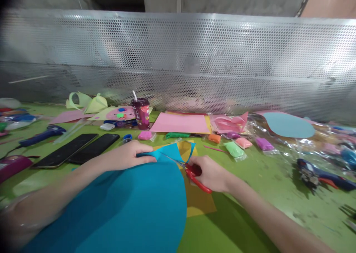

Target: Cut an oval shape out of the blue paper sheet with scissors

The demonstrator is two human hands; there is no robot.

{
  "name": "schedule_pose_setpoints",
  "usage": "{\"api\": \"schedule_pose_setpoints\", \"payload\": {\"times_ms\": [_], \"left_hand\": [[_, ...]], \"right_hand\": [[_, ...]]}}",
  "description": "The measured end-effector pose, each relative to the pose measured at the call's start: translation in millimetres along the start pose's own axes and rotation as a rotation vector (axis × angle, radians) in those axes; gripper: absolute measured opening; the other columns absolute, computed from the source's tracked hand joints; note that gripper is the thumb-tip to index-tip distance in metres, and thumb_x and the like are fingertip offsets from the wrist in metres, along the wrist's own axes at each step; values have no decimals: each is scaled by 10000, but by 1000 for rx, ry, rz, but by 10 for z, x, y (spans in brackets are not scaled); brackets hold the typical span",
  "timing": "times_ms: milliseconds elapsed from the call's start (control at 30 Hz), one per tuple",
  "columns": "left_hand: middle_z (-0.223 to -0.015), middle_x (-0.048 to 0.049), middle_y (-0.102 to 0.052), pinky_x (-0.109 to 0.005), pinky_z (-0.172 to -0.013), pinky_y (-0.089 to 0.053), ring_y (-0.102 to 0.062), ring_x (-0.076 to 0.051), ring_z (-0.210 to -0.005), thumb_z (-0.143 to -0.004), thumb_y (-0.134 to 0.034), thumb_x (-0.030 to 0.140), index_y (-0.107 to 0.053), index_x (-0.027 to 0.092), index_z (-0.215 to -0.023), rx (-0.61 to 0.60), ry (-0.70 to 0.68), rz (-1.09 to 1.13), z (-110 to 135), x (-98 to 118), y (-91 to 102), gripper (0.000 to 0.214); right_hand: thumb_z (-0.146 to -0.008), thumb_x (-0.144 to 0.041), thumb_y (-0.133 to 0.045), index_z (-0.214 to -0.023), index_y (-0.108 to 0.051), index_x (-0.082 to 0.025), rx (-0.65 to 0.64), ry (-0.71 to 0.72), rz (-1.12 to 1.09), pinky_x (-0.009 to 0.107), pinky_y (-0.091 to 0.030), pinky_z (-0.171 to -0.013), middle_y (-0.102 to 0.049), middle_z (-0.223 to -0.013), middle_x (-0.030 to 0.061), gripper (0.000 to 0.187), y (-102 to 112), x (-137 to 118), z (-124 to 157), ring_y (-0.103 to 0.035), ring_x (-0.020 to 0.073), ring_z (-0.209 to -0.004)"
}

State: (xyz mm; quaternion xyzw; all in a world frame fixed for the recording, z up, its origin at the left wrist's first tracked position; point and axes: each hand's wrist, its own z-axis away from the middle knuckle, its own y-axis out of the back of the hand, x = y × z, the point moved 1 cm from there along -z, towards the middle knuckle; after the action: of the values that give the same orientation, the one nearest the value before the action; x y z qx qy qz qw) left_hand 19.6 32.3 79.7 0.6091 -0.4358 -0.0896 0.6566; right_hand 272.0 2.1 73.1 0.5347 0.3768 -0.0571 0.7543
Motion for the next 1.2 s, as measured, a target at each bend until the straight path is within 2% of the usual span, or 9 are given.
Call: {"api": "schedule_pose_setpoints", "payload": {"times_ms": [400, 733, 967, 1067, 1200], "left_hand": [[-691, 27, -562, -223, -551, -310, -470, -104, -601, -827, -456, 428, -574, 179, -755, -27, 2, 67, 11, 38, -41, 285], [-681, 37, -557, -212, -551, -313, -463, -94, -591, -816, -472, 439, -581, 188, -776, -59, 16, 79, -1, 57, -76, 276], [-582, 54, -392, -212, -487, -241, -345, -80, -524, -805, -470, 461, -509, 173, -685, -118, 73, 100, -8, -33, -23, 315], [-607, 48, -431, -212, -498, -251, -362, -83, -536, -811, -461, 451, -532, 176, -700, -140, 97, 79, -8, -85, -5, 306], [-666, 41, -504, -206, -547, -291, -433, -92, -595, -837, -441, 382, -552, 186, -742, -130, 64, 81, -10, -44, -8, 245]], "right_hand": [[-635, -104, -483, -693, -493, -161, -28, 13, 72, 202, -320, -478, -538, -628, -18, 82, 18, -2, 7, -446, 92, -538], [-629, -92, -467, -701, -479, -169, -70, 16, 94, 209, -337, -490, -568, -647, -14, 106, 29, -24, 2, -470, 101, -550], [-614, -87, -462, -663, -490, -164, -79, -53, 123, 217, -324, -492, -579, -634, -6, 95, 88, -19, 44, -476, 107, -539], [-598, -77, -449, -646, -489, -164, -104, -79, 87, 213, -316, -481, -564, -601, -11, 107, 126, -28, 56, -465, 103, -523], [-593, -76, -431, -640, -460, -167, -150, -80, 42, 211, -290, -455, -526, -563, -20, 106, 169, -25, 57, -436, 94, -493]]}}
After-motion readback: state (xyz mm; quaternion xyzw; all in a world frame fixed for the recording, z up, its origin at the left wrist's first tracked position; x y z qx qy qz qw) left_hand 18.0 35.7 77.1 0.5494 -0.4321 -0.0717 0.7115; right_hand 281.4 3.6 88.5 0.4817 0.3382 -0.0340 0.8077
